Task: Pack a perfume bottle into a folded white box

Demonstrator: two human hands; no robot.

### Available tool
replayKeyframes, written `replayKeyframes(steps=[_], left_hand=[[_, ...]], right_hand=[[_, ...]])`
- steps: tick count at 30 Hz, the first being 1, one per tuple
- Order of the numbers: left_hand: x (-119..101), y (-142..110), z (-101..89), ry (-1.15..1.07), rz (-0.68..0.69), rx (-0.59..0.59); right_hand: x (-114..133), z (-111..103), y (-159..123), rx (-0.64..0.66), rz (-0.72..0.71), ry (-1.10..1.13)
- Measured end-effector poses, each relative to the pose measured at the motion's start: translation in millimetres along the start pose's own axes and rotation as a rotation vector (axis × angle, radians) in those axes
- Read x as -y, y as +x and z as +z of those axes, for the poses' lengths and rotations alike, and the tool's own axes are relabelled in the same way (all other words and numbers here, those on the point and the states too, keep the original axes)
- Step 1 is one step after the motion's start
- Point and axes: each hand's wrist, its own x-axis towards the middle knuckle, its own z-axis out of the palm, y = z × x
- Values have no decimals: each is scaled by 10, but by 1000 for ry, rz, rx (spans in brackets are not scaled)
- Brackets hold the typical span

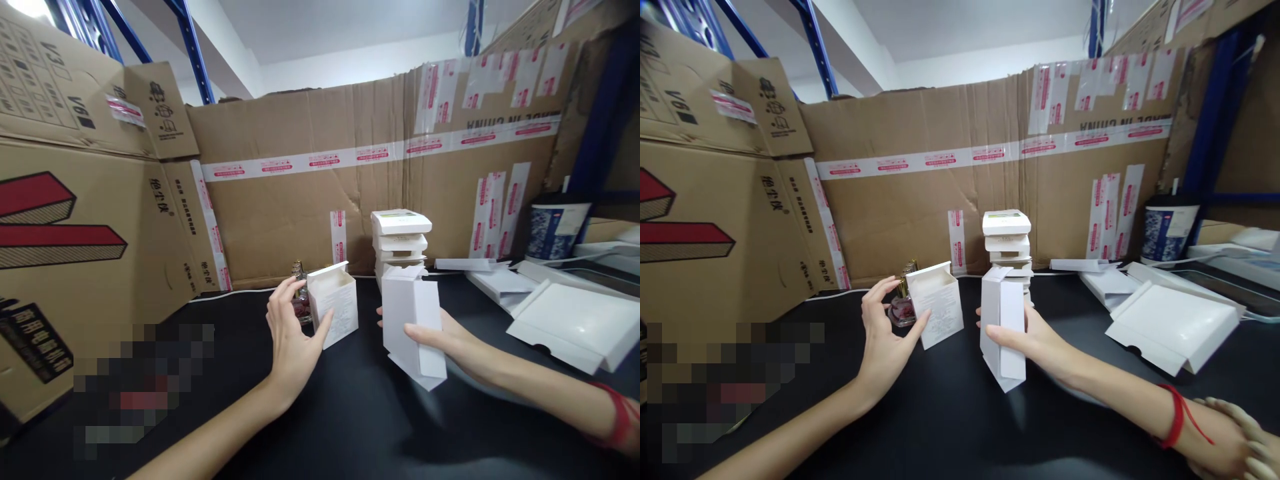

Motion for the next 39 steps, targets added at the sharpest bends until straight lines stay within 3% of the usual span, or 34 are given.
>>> replayKeyframes(steps=[5, 8, 10, 13, 17, 22, 30, 33, 39], left_hand=[[145, -80, 122, -95, -59, 284], [156, -122, 152, -129, -44, 380], [125, -122, 141, -135, 103, 369], [44, -103, 97, -71, 430, 264], [-56, -95, 30, 101, 630, 246], [-137, -109, -33, 198, 716, 218], [-327, -182, -186, 200, 653, 249], [-384, -199, -228, 240, 660, 251], [-397, -160, -261, 270, 769, 246]], right_hand=[[44, -51, 8, 34, 163, 269], [97, -41, -8, 44, 201, 334], [112, -38, -11, 65, 216, 382], [96, -58, -6, 106, 233, 481], [61, -99, -24, 193, 193, 621], [71, -100, -75, 332, 78, 588], [130, -60, -50, 108, 79, 514], [137, -55, -48, 36, 155, 490], [73, -32, -76, 135, 134, 321]])
